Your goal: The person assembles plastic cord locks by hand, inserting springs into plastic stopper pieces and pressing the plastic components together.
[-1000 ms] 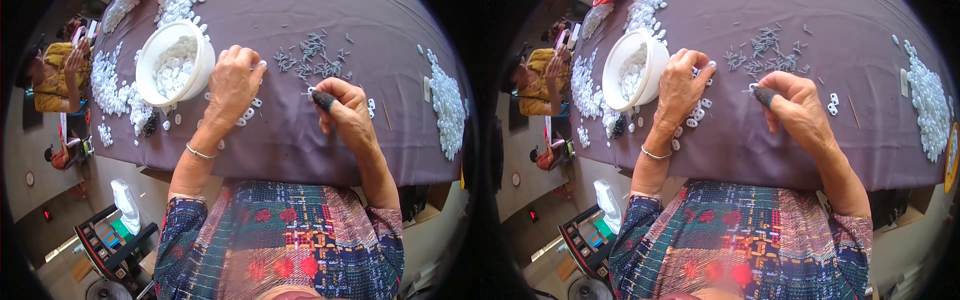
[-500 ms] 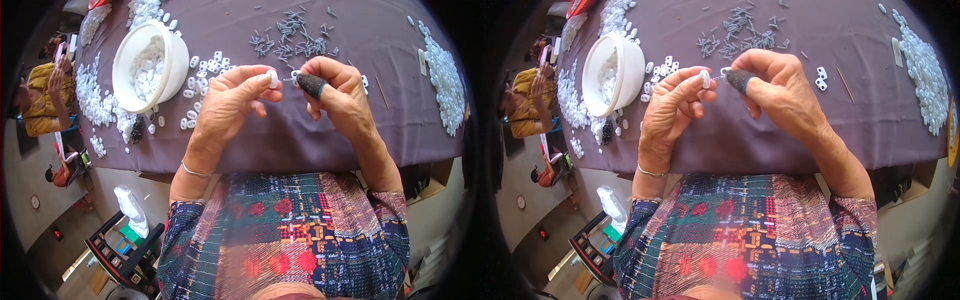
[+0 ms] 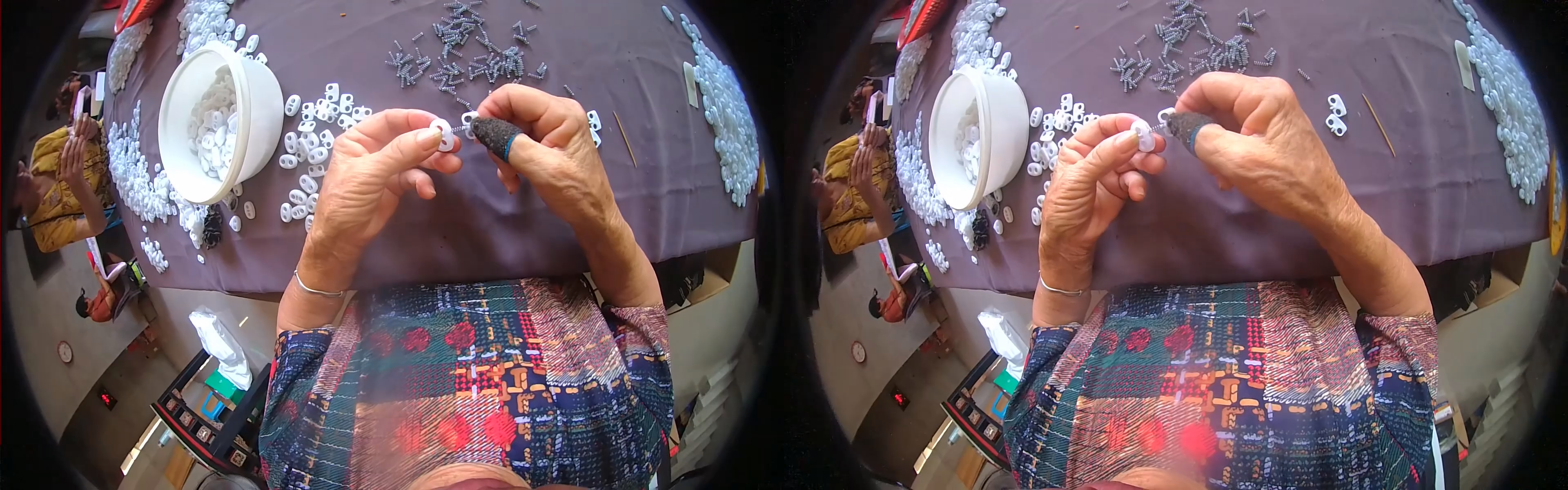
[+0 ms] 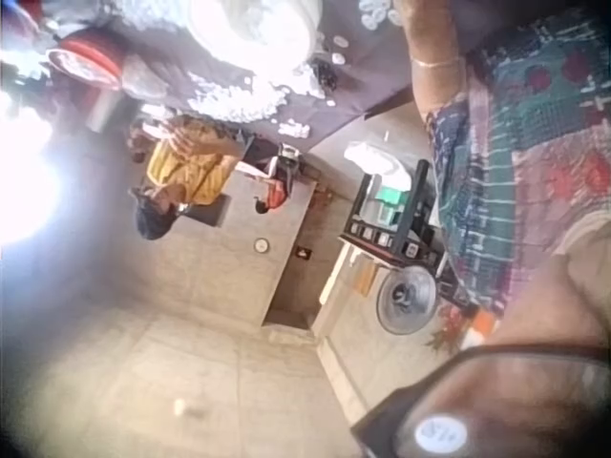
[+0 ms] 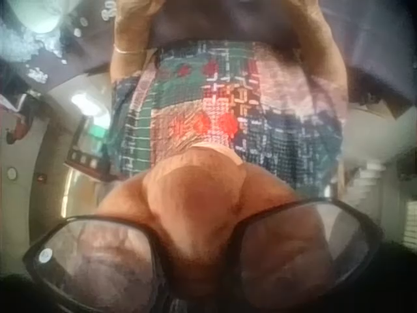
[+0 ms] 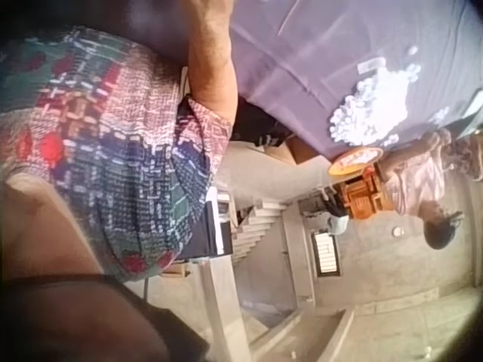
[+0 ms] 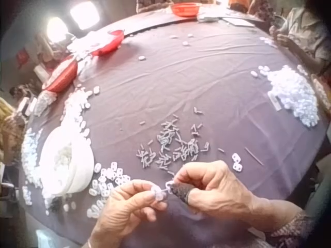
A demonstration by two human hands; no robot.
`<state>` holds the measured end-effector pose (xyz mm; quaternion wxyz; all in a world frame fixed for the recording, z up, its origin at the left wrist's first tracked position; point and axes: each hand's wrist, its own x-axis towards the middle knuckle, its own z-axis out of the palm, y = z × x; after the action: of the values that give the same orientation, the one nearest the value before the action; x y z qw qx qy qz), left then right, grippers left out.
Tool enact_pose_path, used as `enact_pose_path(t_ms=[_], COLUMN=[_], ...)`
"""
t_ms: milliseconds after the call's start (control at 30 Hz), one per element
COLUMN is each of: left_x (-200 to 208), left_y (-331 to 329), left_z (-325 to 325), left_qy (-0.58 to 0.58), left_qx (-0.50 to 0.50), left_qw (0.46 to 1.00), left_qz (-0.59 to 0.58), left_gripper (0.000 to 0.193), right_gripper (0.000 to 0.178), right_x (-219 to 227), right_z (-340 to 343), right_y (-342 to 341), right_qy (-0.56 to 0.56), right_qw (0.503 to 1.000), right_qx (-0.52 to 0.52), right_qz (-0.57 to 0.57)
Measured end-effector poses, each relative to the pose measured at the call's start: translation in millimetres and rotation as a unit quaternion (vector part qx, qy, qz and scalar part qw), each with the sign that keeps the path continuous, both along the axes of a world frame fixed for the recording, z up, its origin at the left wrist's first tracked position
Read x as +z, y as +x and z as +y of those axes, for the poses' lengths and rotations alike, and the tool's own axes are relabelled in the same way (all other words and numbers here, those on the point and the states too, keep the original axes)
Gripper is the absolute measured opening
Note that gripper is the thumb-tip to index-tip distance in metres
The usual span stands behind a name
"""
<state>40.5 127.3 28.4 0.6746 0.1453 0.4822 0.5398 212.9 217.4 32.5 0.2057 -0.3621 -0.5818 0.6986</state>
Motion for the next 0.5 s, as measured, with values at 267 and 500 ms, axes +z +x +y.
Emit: enact_pose_path(t_ms=[267,500], left_x=[1.4,0.5], left_y=[4.1,4.4], left_z=[-0.2,-0.4], left_qy=[-0.009,-0.003], left_qx=[0.008,0.013], left_qw=[1.0,1.0], left_qz=[0.015,0.006], left_gripper=[0.018,0.019], right_gripper=[0.023,0.017], right_x=[4.9,4.7], right_z=[3.7,2.9], right_y=[4.9,5.3], right_qy=[-0.005,0.032], right_qw=[1.0,0.999], right_qx=[0.019,0.019], right_qz=[-0.019,-0.018])
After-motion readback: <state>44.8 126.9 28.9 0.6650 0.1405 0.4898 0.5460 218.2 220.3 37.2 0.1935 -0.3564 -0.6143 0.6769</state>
